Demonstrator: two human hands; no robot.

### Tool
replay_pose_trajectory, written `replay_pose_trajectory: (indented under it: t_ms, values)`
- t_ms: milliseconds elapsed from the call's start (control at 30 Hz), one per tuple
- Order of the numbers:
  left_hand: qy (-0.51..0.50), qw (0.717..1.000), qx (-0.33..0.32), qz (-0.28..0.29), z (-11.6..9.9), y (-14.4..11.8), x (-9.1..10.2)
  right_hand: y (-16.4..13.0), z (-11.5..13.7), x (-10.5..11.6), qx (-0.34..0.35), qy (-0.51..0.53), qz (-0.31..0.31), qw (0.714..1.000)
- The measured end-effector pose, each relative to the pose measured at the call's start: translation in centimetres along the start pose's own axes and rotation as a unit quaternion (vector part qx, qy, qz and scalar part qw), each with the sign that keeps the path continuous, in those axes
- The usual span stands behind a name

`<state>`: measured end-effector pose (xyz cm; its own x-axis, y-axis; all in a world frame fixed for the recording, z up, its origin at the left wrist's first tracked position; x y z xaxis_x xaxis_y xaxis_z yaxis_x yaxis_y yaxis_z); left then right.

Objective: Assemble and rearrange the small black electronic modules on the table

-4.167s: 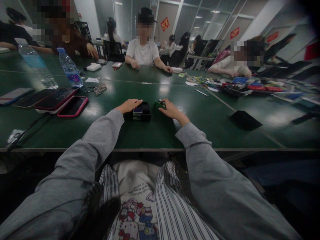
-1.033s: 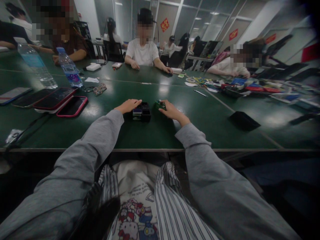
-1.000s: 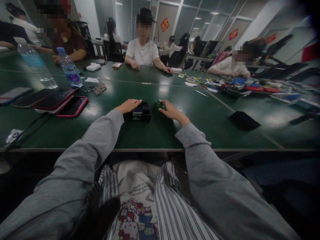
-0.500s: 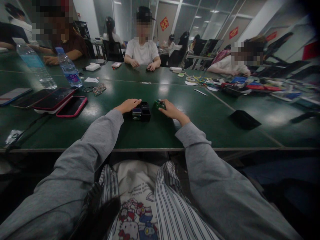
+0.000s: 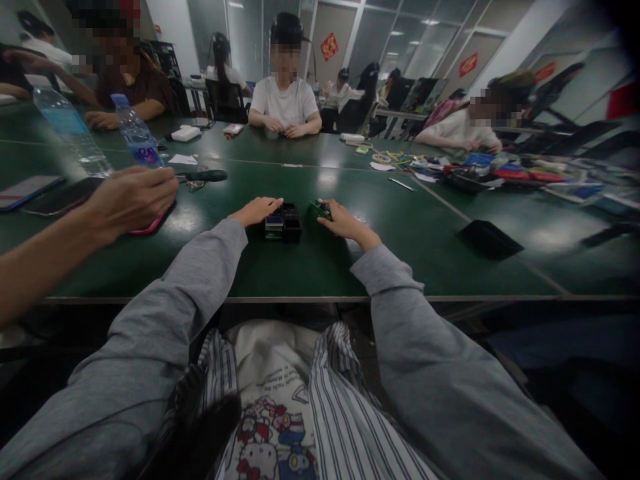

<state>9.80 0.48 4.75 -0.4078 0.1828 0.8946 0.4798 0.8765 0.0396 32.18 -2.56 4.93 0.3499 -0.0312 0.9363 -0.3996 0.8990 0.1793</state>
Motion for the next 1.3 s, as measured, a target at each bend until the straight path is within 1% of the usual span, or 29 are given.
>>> replay_pose_trajectory:
  t_ms: [200,333,467,500,600,633,667,733,1033,1167,1300]
  values:
    - [-0.017,0.999,0.028,0.008,0.3,0.1,-0.1,0.0,0.1,0.0,-0.001,-0.001,0.005,1.0]
    - [0.012,1.0,0.008,-0.001,0.0,0.2,-0.1,-0.1,0.1,0.1,-0.007,-0.003,0.006,1.0]
    - [0.035,0.999,-0.014,-0.005,-0.3,0.1,0.0,-0.4,0.6,0.6,-0.016,-0.022,-0.016,0.999]
    - [0.041,0.999,-0.018,-0.011,-0.3,0.0,0.1,-0.5,0.7,0.8,-0.028,-0.031,-0.027,0.999]
    - [0.047,0.996,0.025,-0.074,0.6,-0.4,1.4,-0.6,1.0,1.1,-0.053,-0.05,-0.058,0.996]
    - [0.038,0.995,0.032,-0.085,0.9,-0.5,1.7,-0.6,1.2,1.1,-0.051,-0.05,-0.063,0.995]
    - [0.017,0.996,0.035,-0.083,1.1,-0.5,1.7,-0.4,1.3,1.0,-0.05,-0.048,-0.068,0.995]
    - [-0.032,0.998,0.029,-0.052,1.4,-0.3,1.3,-0.2,1.3,0.8,-0.054,-0.039,-0.078,0.995]
    - [-0.098,0.993,0.01,-0.071,1.7,0.0,1.0,0.6,1.0,0.3,-0.048,0.015,-0.109,0.993]
    - [-0.119,0.988,-0.009,-0.099,1.7,0.3,1.4,1.0,1.2,-0.1,-0.03,0.04,-0.123,0.991]
    - [-0.157,0.977,0.011,-0.145,3.0,0.5,1.7,1.5,1.8,-0.6,0.001,0.061,-0.123,0.991]
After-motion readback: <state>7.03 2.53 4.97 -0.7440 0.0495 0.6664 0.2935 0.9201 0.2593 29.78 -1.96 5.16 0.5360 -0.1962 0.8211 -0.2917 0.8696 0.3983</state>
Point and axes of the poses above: each hand's wrist, its own y-axis towards the middle knuckle, its own x-axis out of the back of the hand, z = x × y, the point moved 8 cm from there along y, towards the middle knuckle, and after that the axes turned 4 degrees about z, right-handed, at the moved point
